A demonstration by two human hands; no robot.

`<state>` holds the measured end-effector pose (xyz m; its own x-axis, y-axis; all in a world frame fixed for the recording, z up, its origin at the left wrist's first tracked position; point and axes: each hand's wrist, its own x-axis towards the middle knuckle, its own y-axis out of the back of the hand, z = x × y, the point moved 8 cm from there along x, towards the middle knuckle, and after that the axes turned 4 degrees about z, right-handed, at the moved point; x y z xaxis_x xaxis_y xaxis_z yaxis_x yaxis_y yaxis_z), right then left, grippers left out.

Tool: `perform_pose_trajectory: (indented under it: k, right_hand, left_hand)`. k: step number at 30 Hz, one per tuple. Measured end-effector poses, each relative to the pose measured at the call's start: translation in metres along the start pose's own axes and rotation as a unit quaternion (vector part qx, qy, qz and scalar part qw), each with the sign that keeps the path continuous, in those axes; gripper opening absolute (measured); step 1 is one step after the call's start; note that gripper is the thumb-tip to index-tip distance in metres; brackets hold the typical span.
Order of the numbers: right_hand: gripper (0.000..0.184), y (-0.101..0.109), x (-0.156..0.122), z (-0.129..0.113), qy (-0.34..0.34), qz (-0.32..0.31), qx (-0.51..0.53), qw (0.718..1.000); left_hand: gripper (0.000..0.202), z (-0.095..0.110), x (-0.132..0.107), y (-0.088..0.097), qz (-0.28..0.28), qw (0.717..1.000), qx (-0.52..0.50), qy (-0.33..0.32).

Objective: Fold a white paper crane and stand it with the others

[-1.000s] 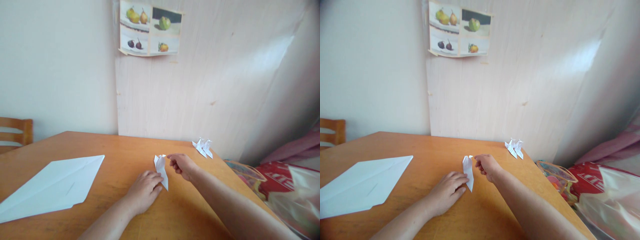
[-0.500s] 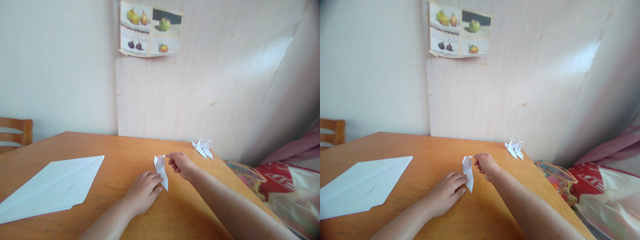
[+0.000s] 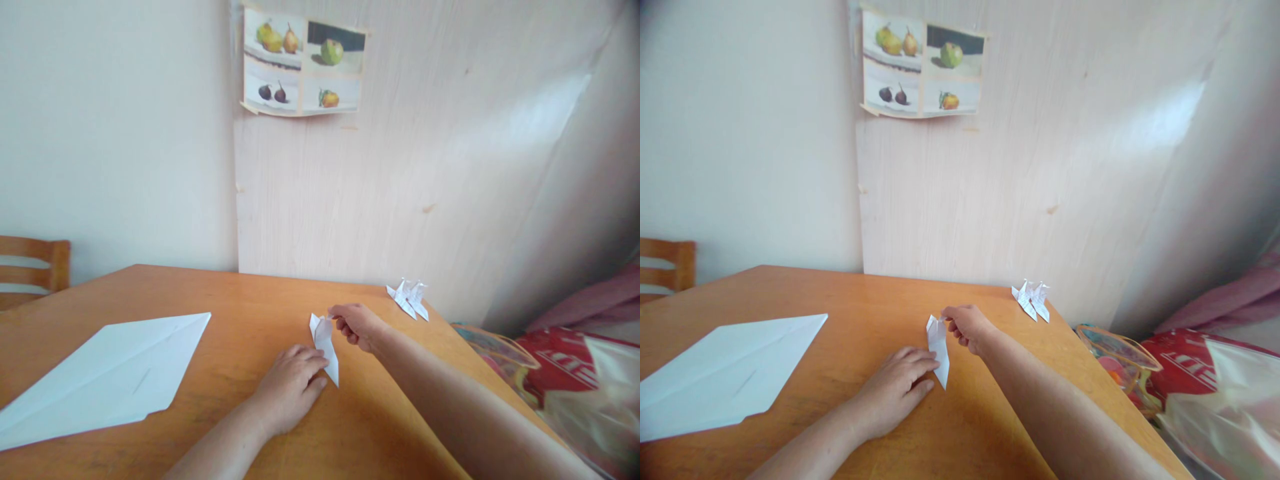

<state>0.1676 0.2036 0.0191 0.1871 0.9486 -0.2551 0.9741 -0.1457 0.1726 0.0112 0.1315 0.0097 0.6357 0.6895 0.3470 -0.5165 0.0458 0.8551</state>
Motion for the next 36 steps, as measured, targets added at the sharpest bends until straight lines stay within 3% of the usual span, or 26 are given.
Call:
perform_pose_trajectory:
  k: [11,23,29,36]
  right_hand:
    - [0.029,0.0,-0.004,-0.009,0.012,0.011,-0.025,1.0]
    - [0.026,0.009,-0.003,-0.007,0.034,0.03,-0.043,0.998]
    - [0.02,0.019,-0.015,0.003,0.095,0.043,-0.089,0.991]
    - [0.017,0.006,-0.05,0.016,0.228,0.034,-0.184,0.956]
  left_hand:
    - [0.033,0.002,0.0,0.002,0.003,1.0,0.003,-0.002]
    - [0.034,0.0,-0.001,0.002,0.001,1.0,0.005,0.005]
    - [0.034,0.001,-0.001,0.002,0.001,1.0,0.002,0.003]
    - [0.032,0.004,0.0,0.004,0.011,1.0,-0.002,-0.008]
